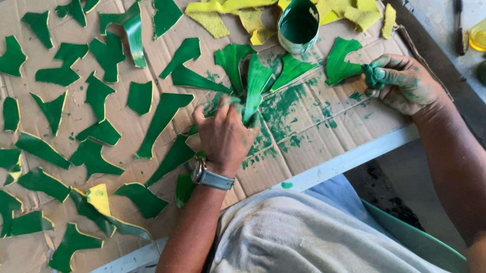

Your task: The person paints yellow sponge pieces green using a brush and a small container of paint. They repeatedly dip the brush, apply paint to individual sponge pieces, and place the painted pieces on a cardboard sheet.

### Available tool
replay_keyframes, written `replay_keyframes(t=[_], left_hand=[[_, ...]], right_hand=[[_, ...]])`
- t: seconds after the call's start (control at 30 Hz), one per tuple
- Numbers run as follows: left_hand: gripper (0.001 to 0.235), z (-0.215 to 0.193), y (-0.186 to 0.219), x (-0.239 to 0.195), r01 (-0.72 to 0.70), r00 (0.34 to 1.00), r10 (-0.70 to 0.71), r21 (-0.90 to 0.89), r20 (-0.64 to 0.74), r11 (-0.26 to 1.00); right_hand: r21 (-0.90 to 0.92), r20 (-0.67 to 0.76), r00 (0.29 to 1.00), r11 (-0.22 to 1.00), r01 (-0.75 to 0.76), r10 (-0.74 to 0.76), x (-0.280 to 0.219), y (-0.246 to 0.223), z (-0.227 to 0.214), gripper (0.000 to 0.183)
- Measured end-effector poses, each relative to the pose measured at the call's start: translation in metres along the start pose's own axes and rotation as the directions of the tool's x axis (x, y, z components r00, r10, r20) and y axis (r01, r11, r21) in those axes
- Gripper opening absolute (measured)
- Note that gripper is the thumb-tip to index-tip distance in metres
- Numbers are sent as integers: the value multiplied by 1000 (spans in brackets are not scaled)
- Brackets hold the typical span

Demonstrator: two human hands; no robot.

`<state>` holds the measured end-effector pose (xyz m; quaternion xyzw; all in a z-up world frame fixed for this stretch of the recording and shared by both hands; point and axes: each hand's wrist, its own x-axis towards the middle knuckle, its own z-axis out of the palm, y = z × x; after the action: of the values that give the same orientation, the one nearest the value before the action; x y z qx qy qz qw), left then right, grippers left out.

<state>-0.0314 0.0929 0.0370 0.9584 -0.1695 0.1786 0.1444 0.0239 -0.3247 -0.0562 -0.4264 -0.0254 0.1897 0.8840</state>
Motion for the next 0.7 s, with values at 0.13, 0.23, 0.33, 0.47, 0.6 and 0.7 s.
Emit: replay_keyframes(t=[0.13,0.23,0.33,0.47,0.6,0.7], left_hand=[[53,0,4,6,30,997,-30,-3,70,1000],[57,-5,-3,24,-4,1000,5,-4,29,1000],[47,-4,-16,61,-77,997,76,-39,-30,996],[33,8,-43,127,-143,989,139,-104,-44,984],[32,33,-76,194,-140,990,138,-134,-29,981],[37,55,-98,235,-173,985,174,-34,14,984]], right_hand=[[-16,-20,1000,1000,16,-16,0,1,-3,14],[-29,-17,1000,999,26,-26,2,3,-2,14],[-52,-49,999,999,13,-15,1,3,-2,15],[-27,-52,998,999,20,-21,0,2,3,15],[-47,-60,998,999,23,-26,-2,-1,7,15],[-49,-82,996,999,22,-26,1,-1,13,16]])
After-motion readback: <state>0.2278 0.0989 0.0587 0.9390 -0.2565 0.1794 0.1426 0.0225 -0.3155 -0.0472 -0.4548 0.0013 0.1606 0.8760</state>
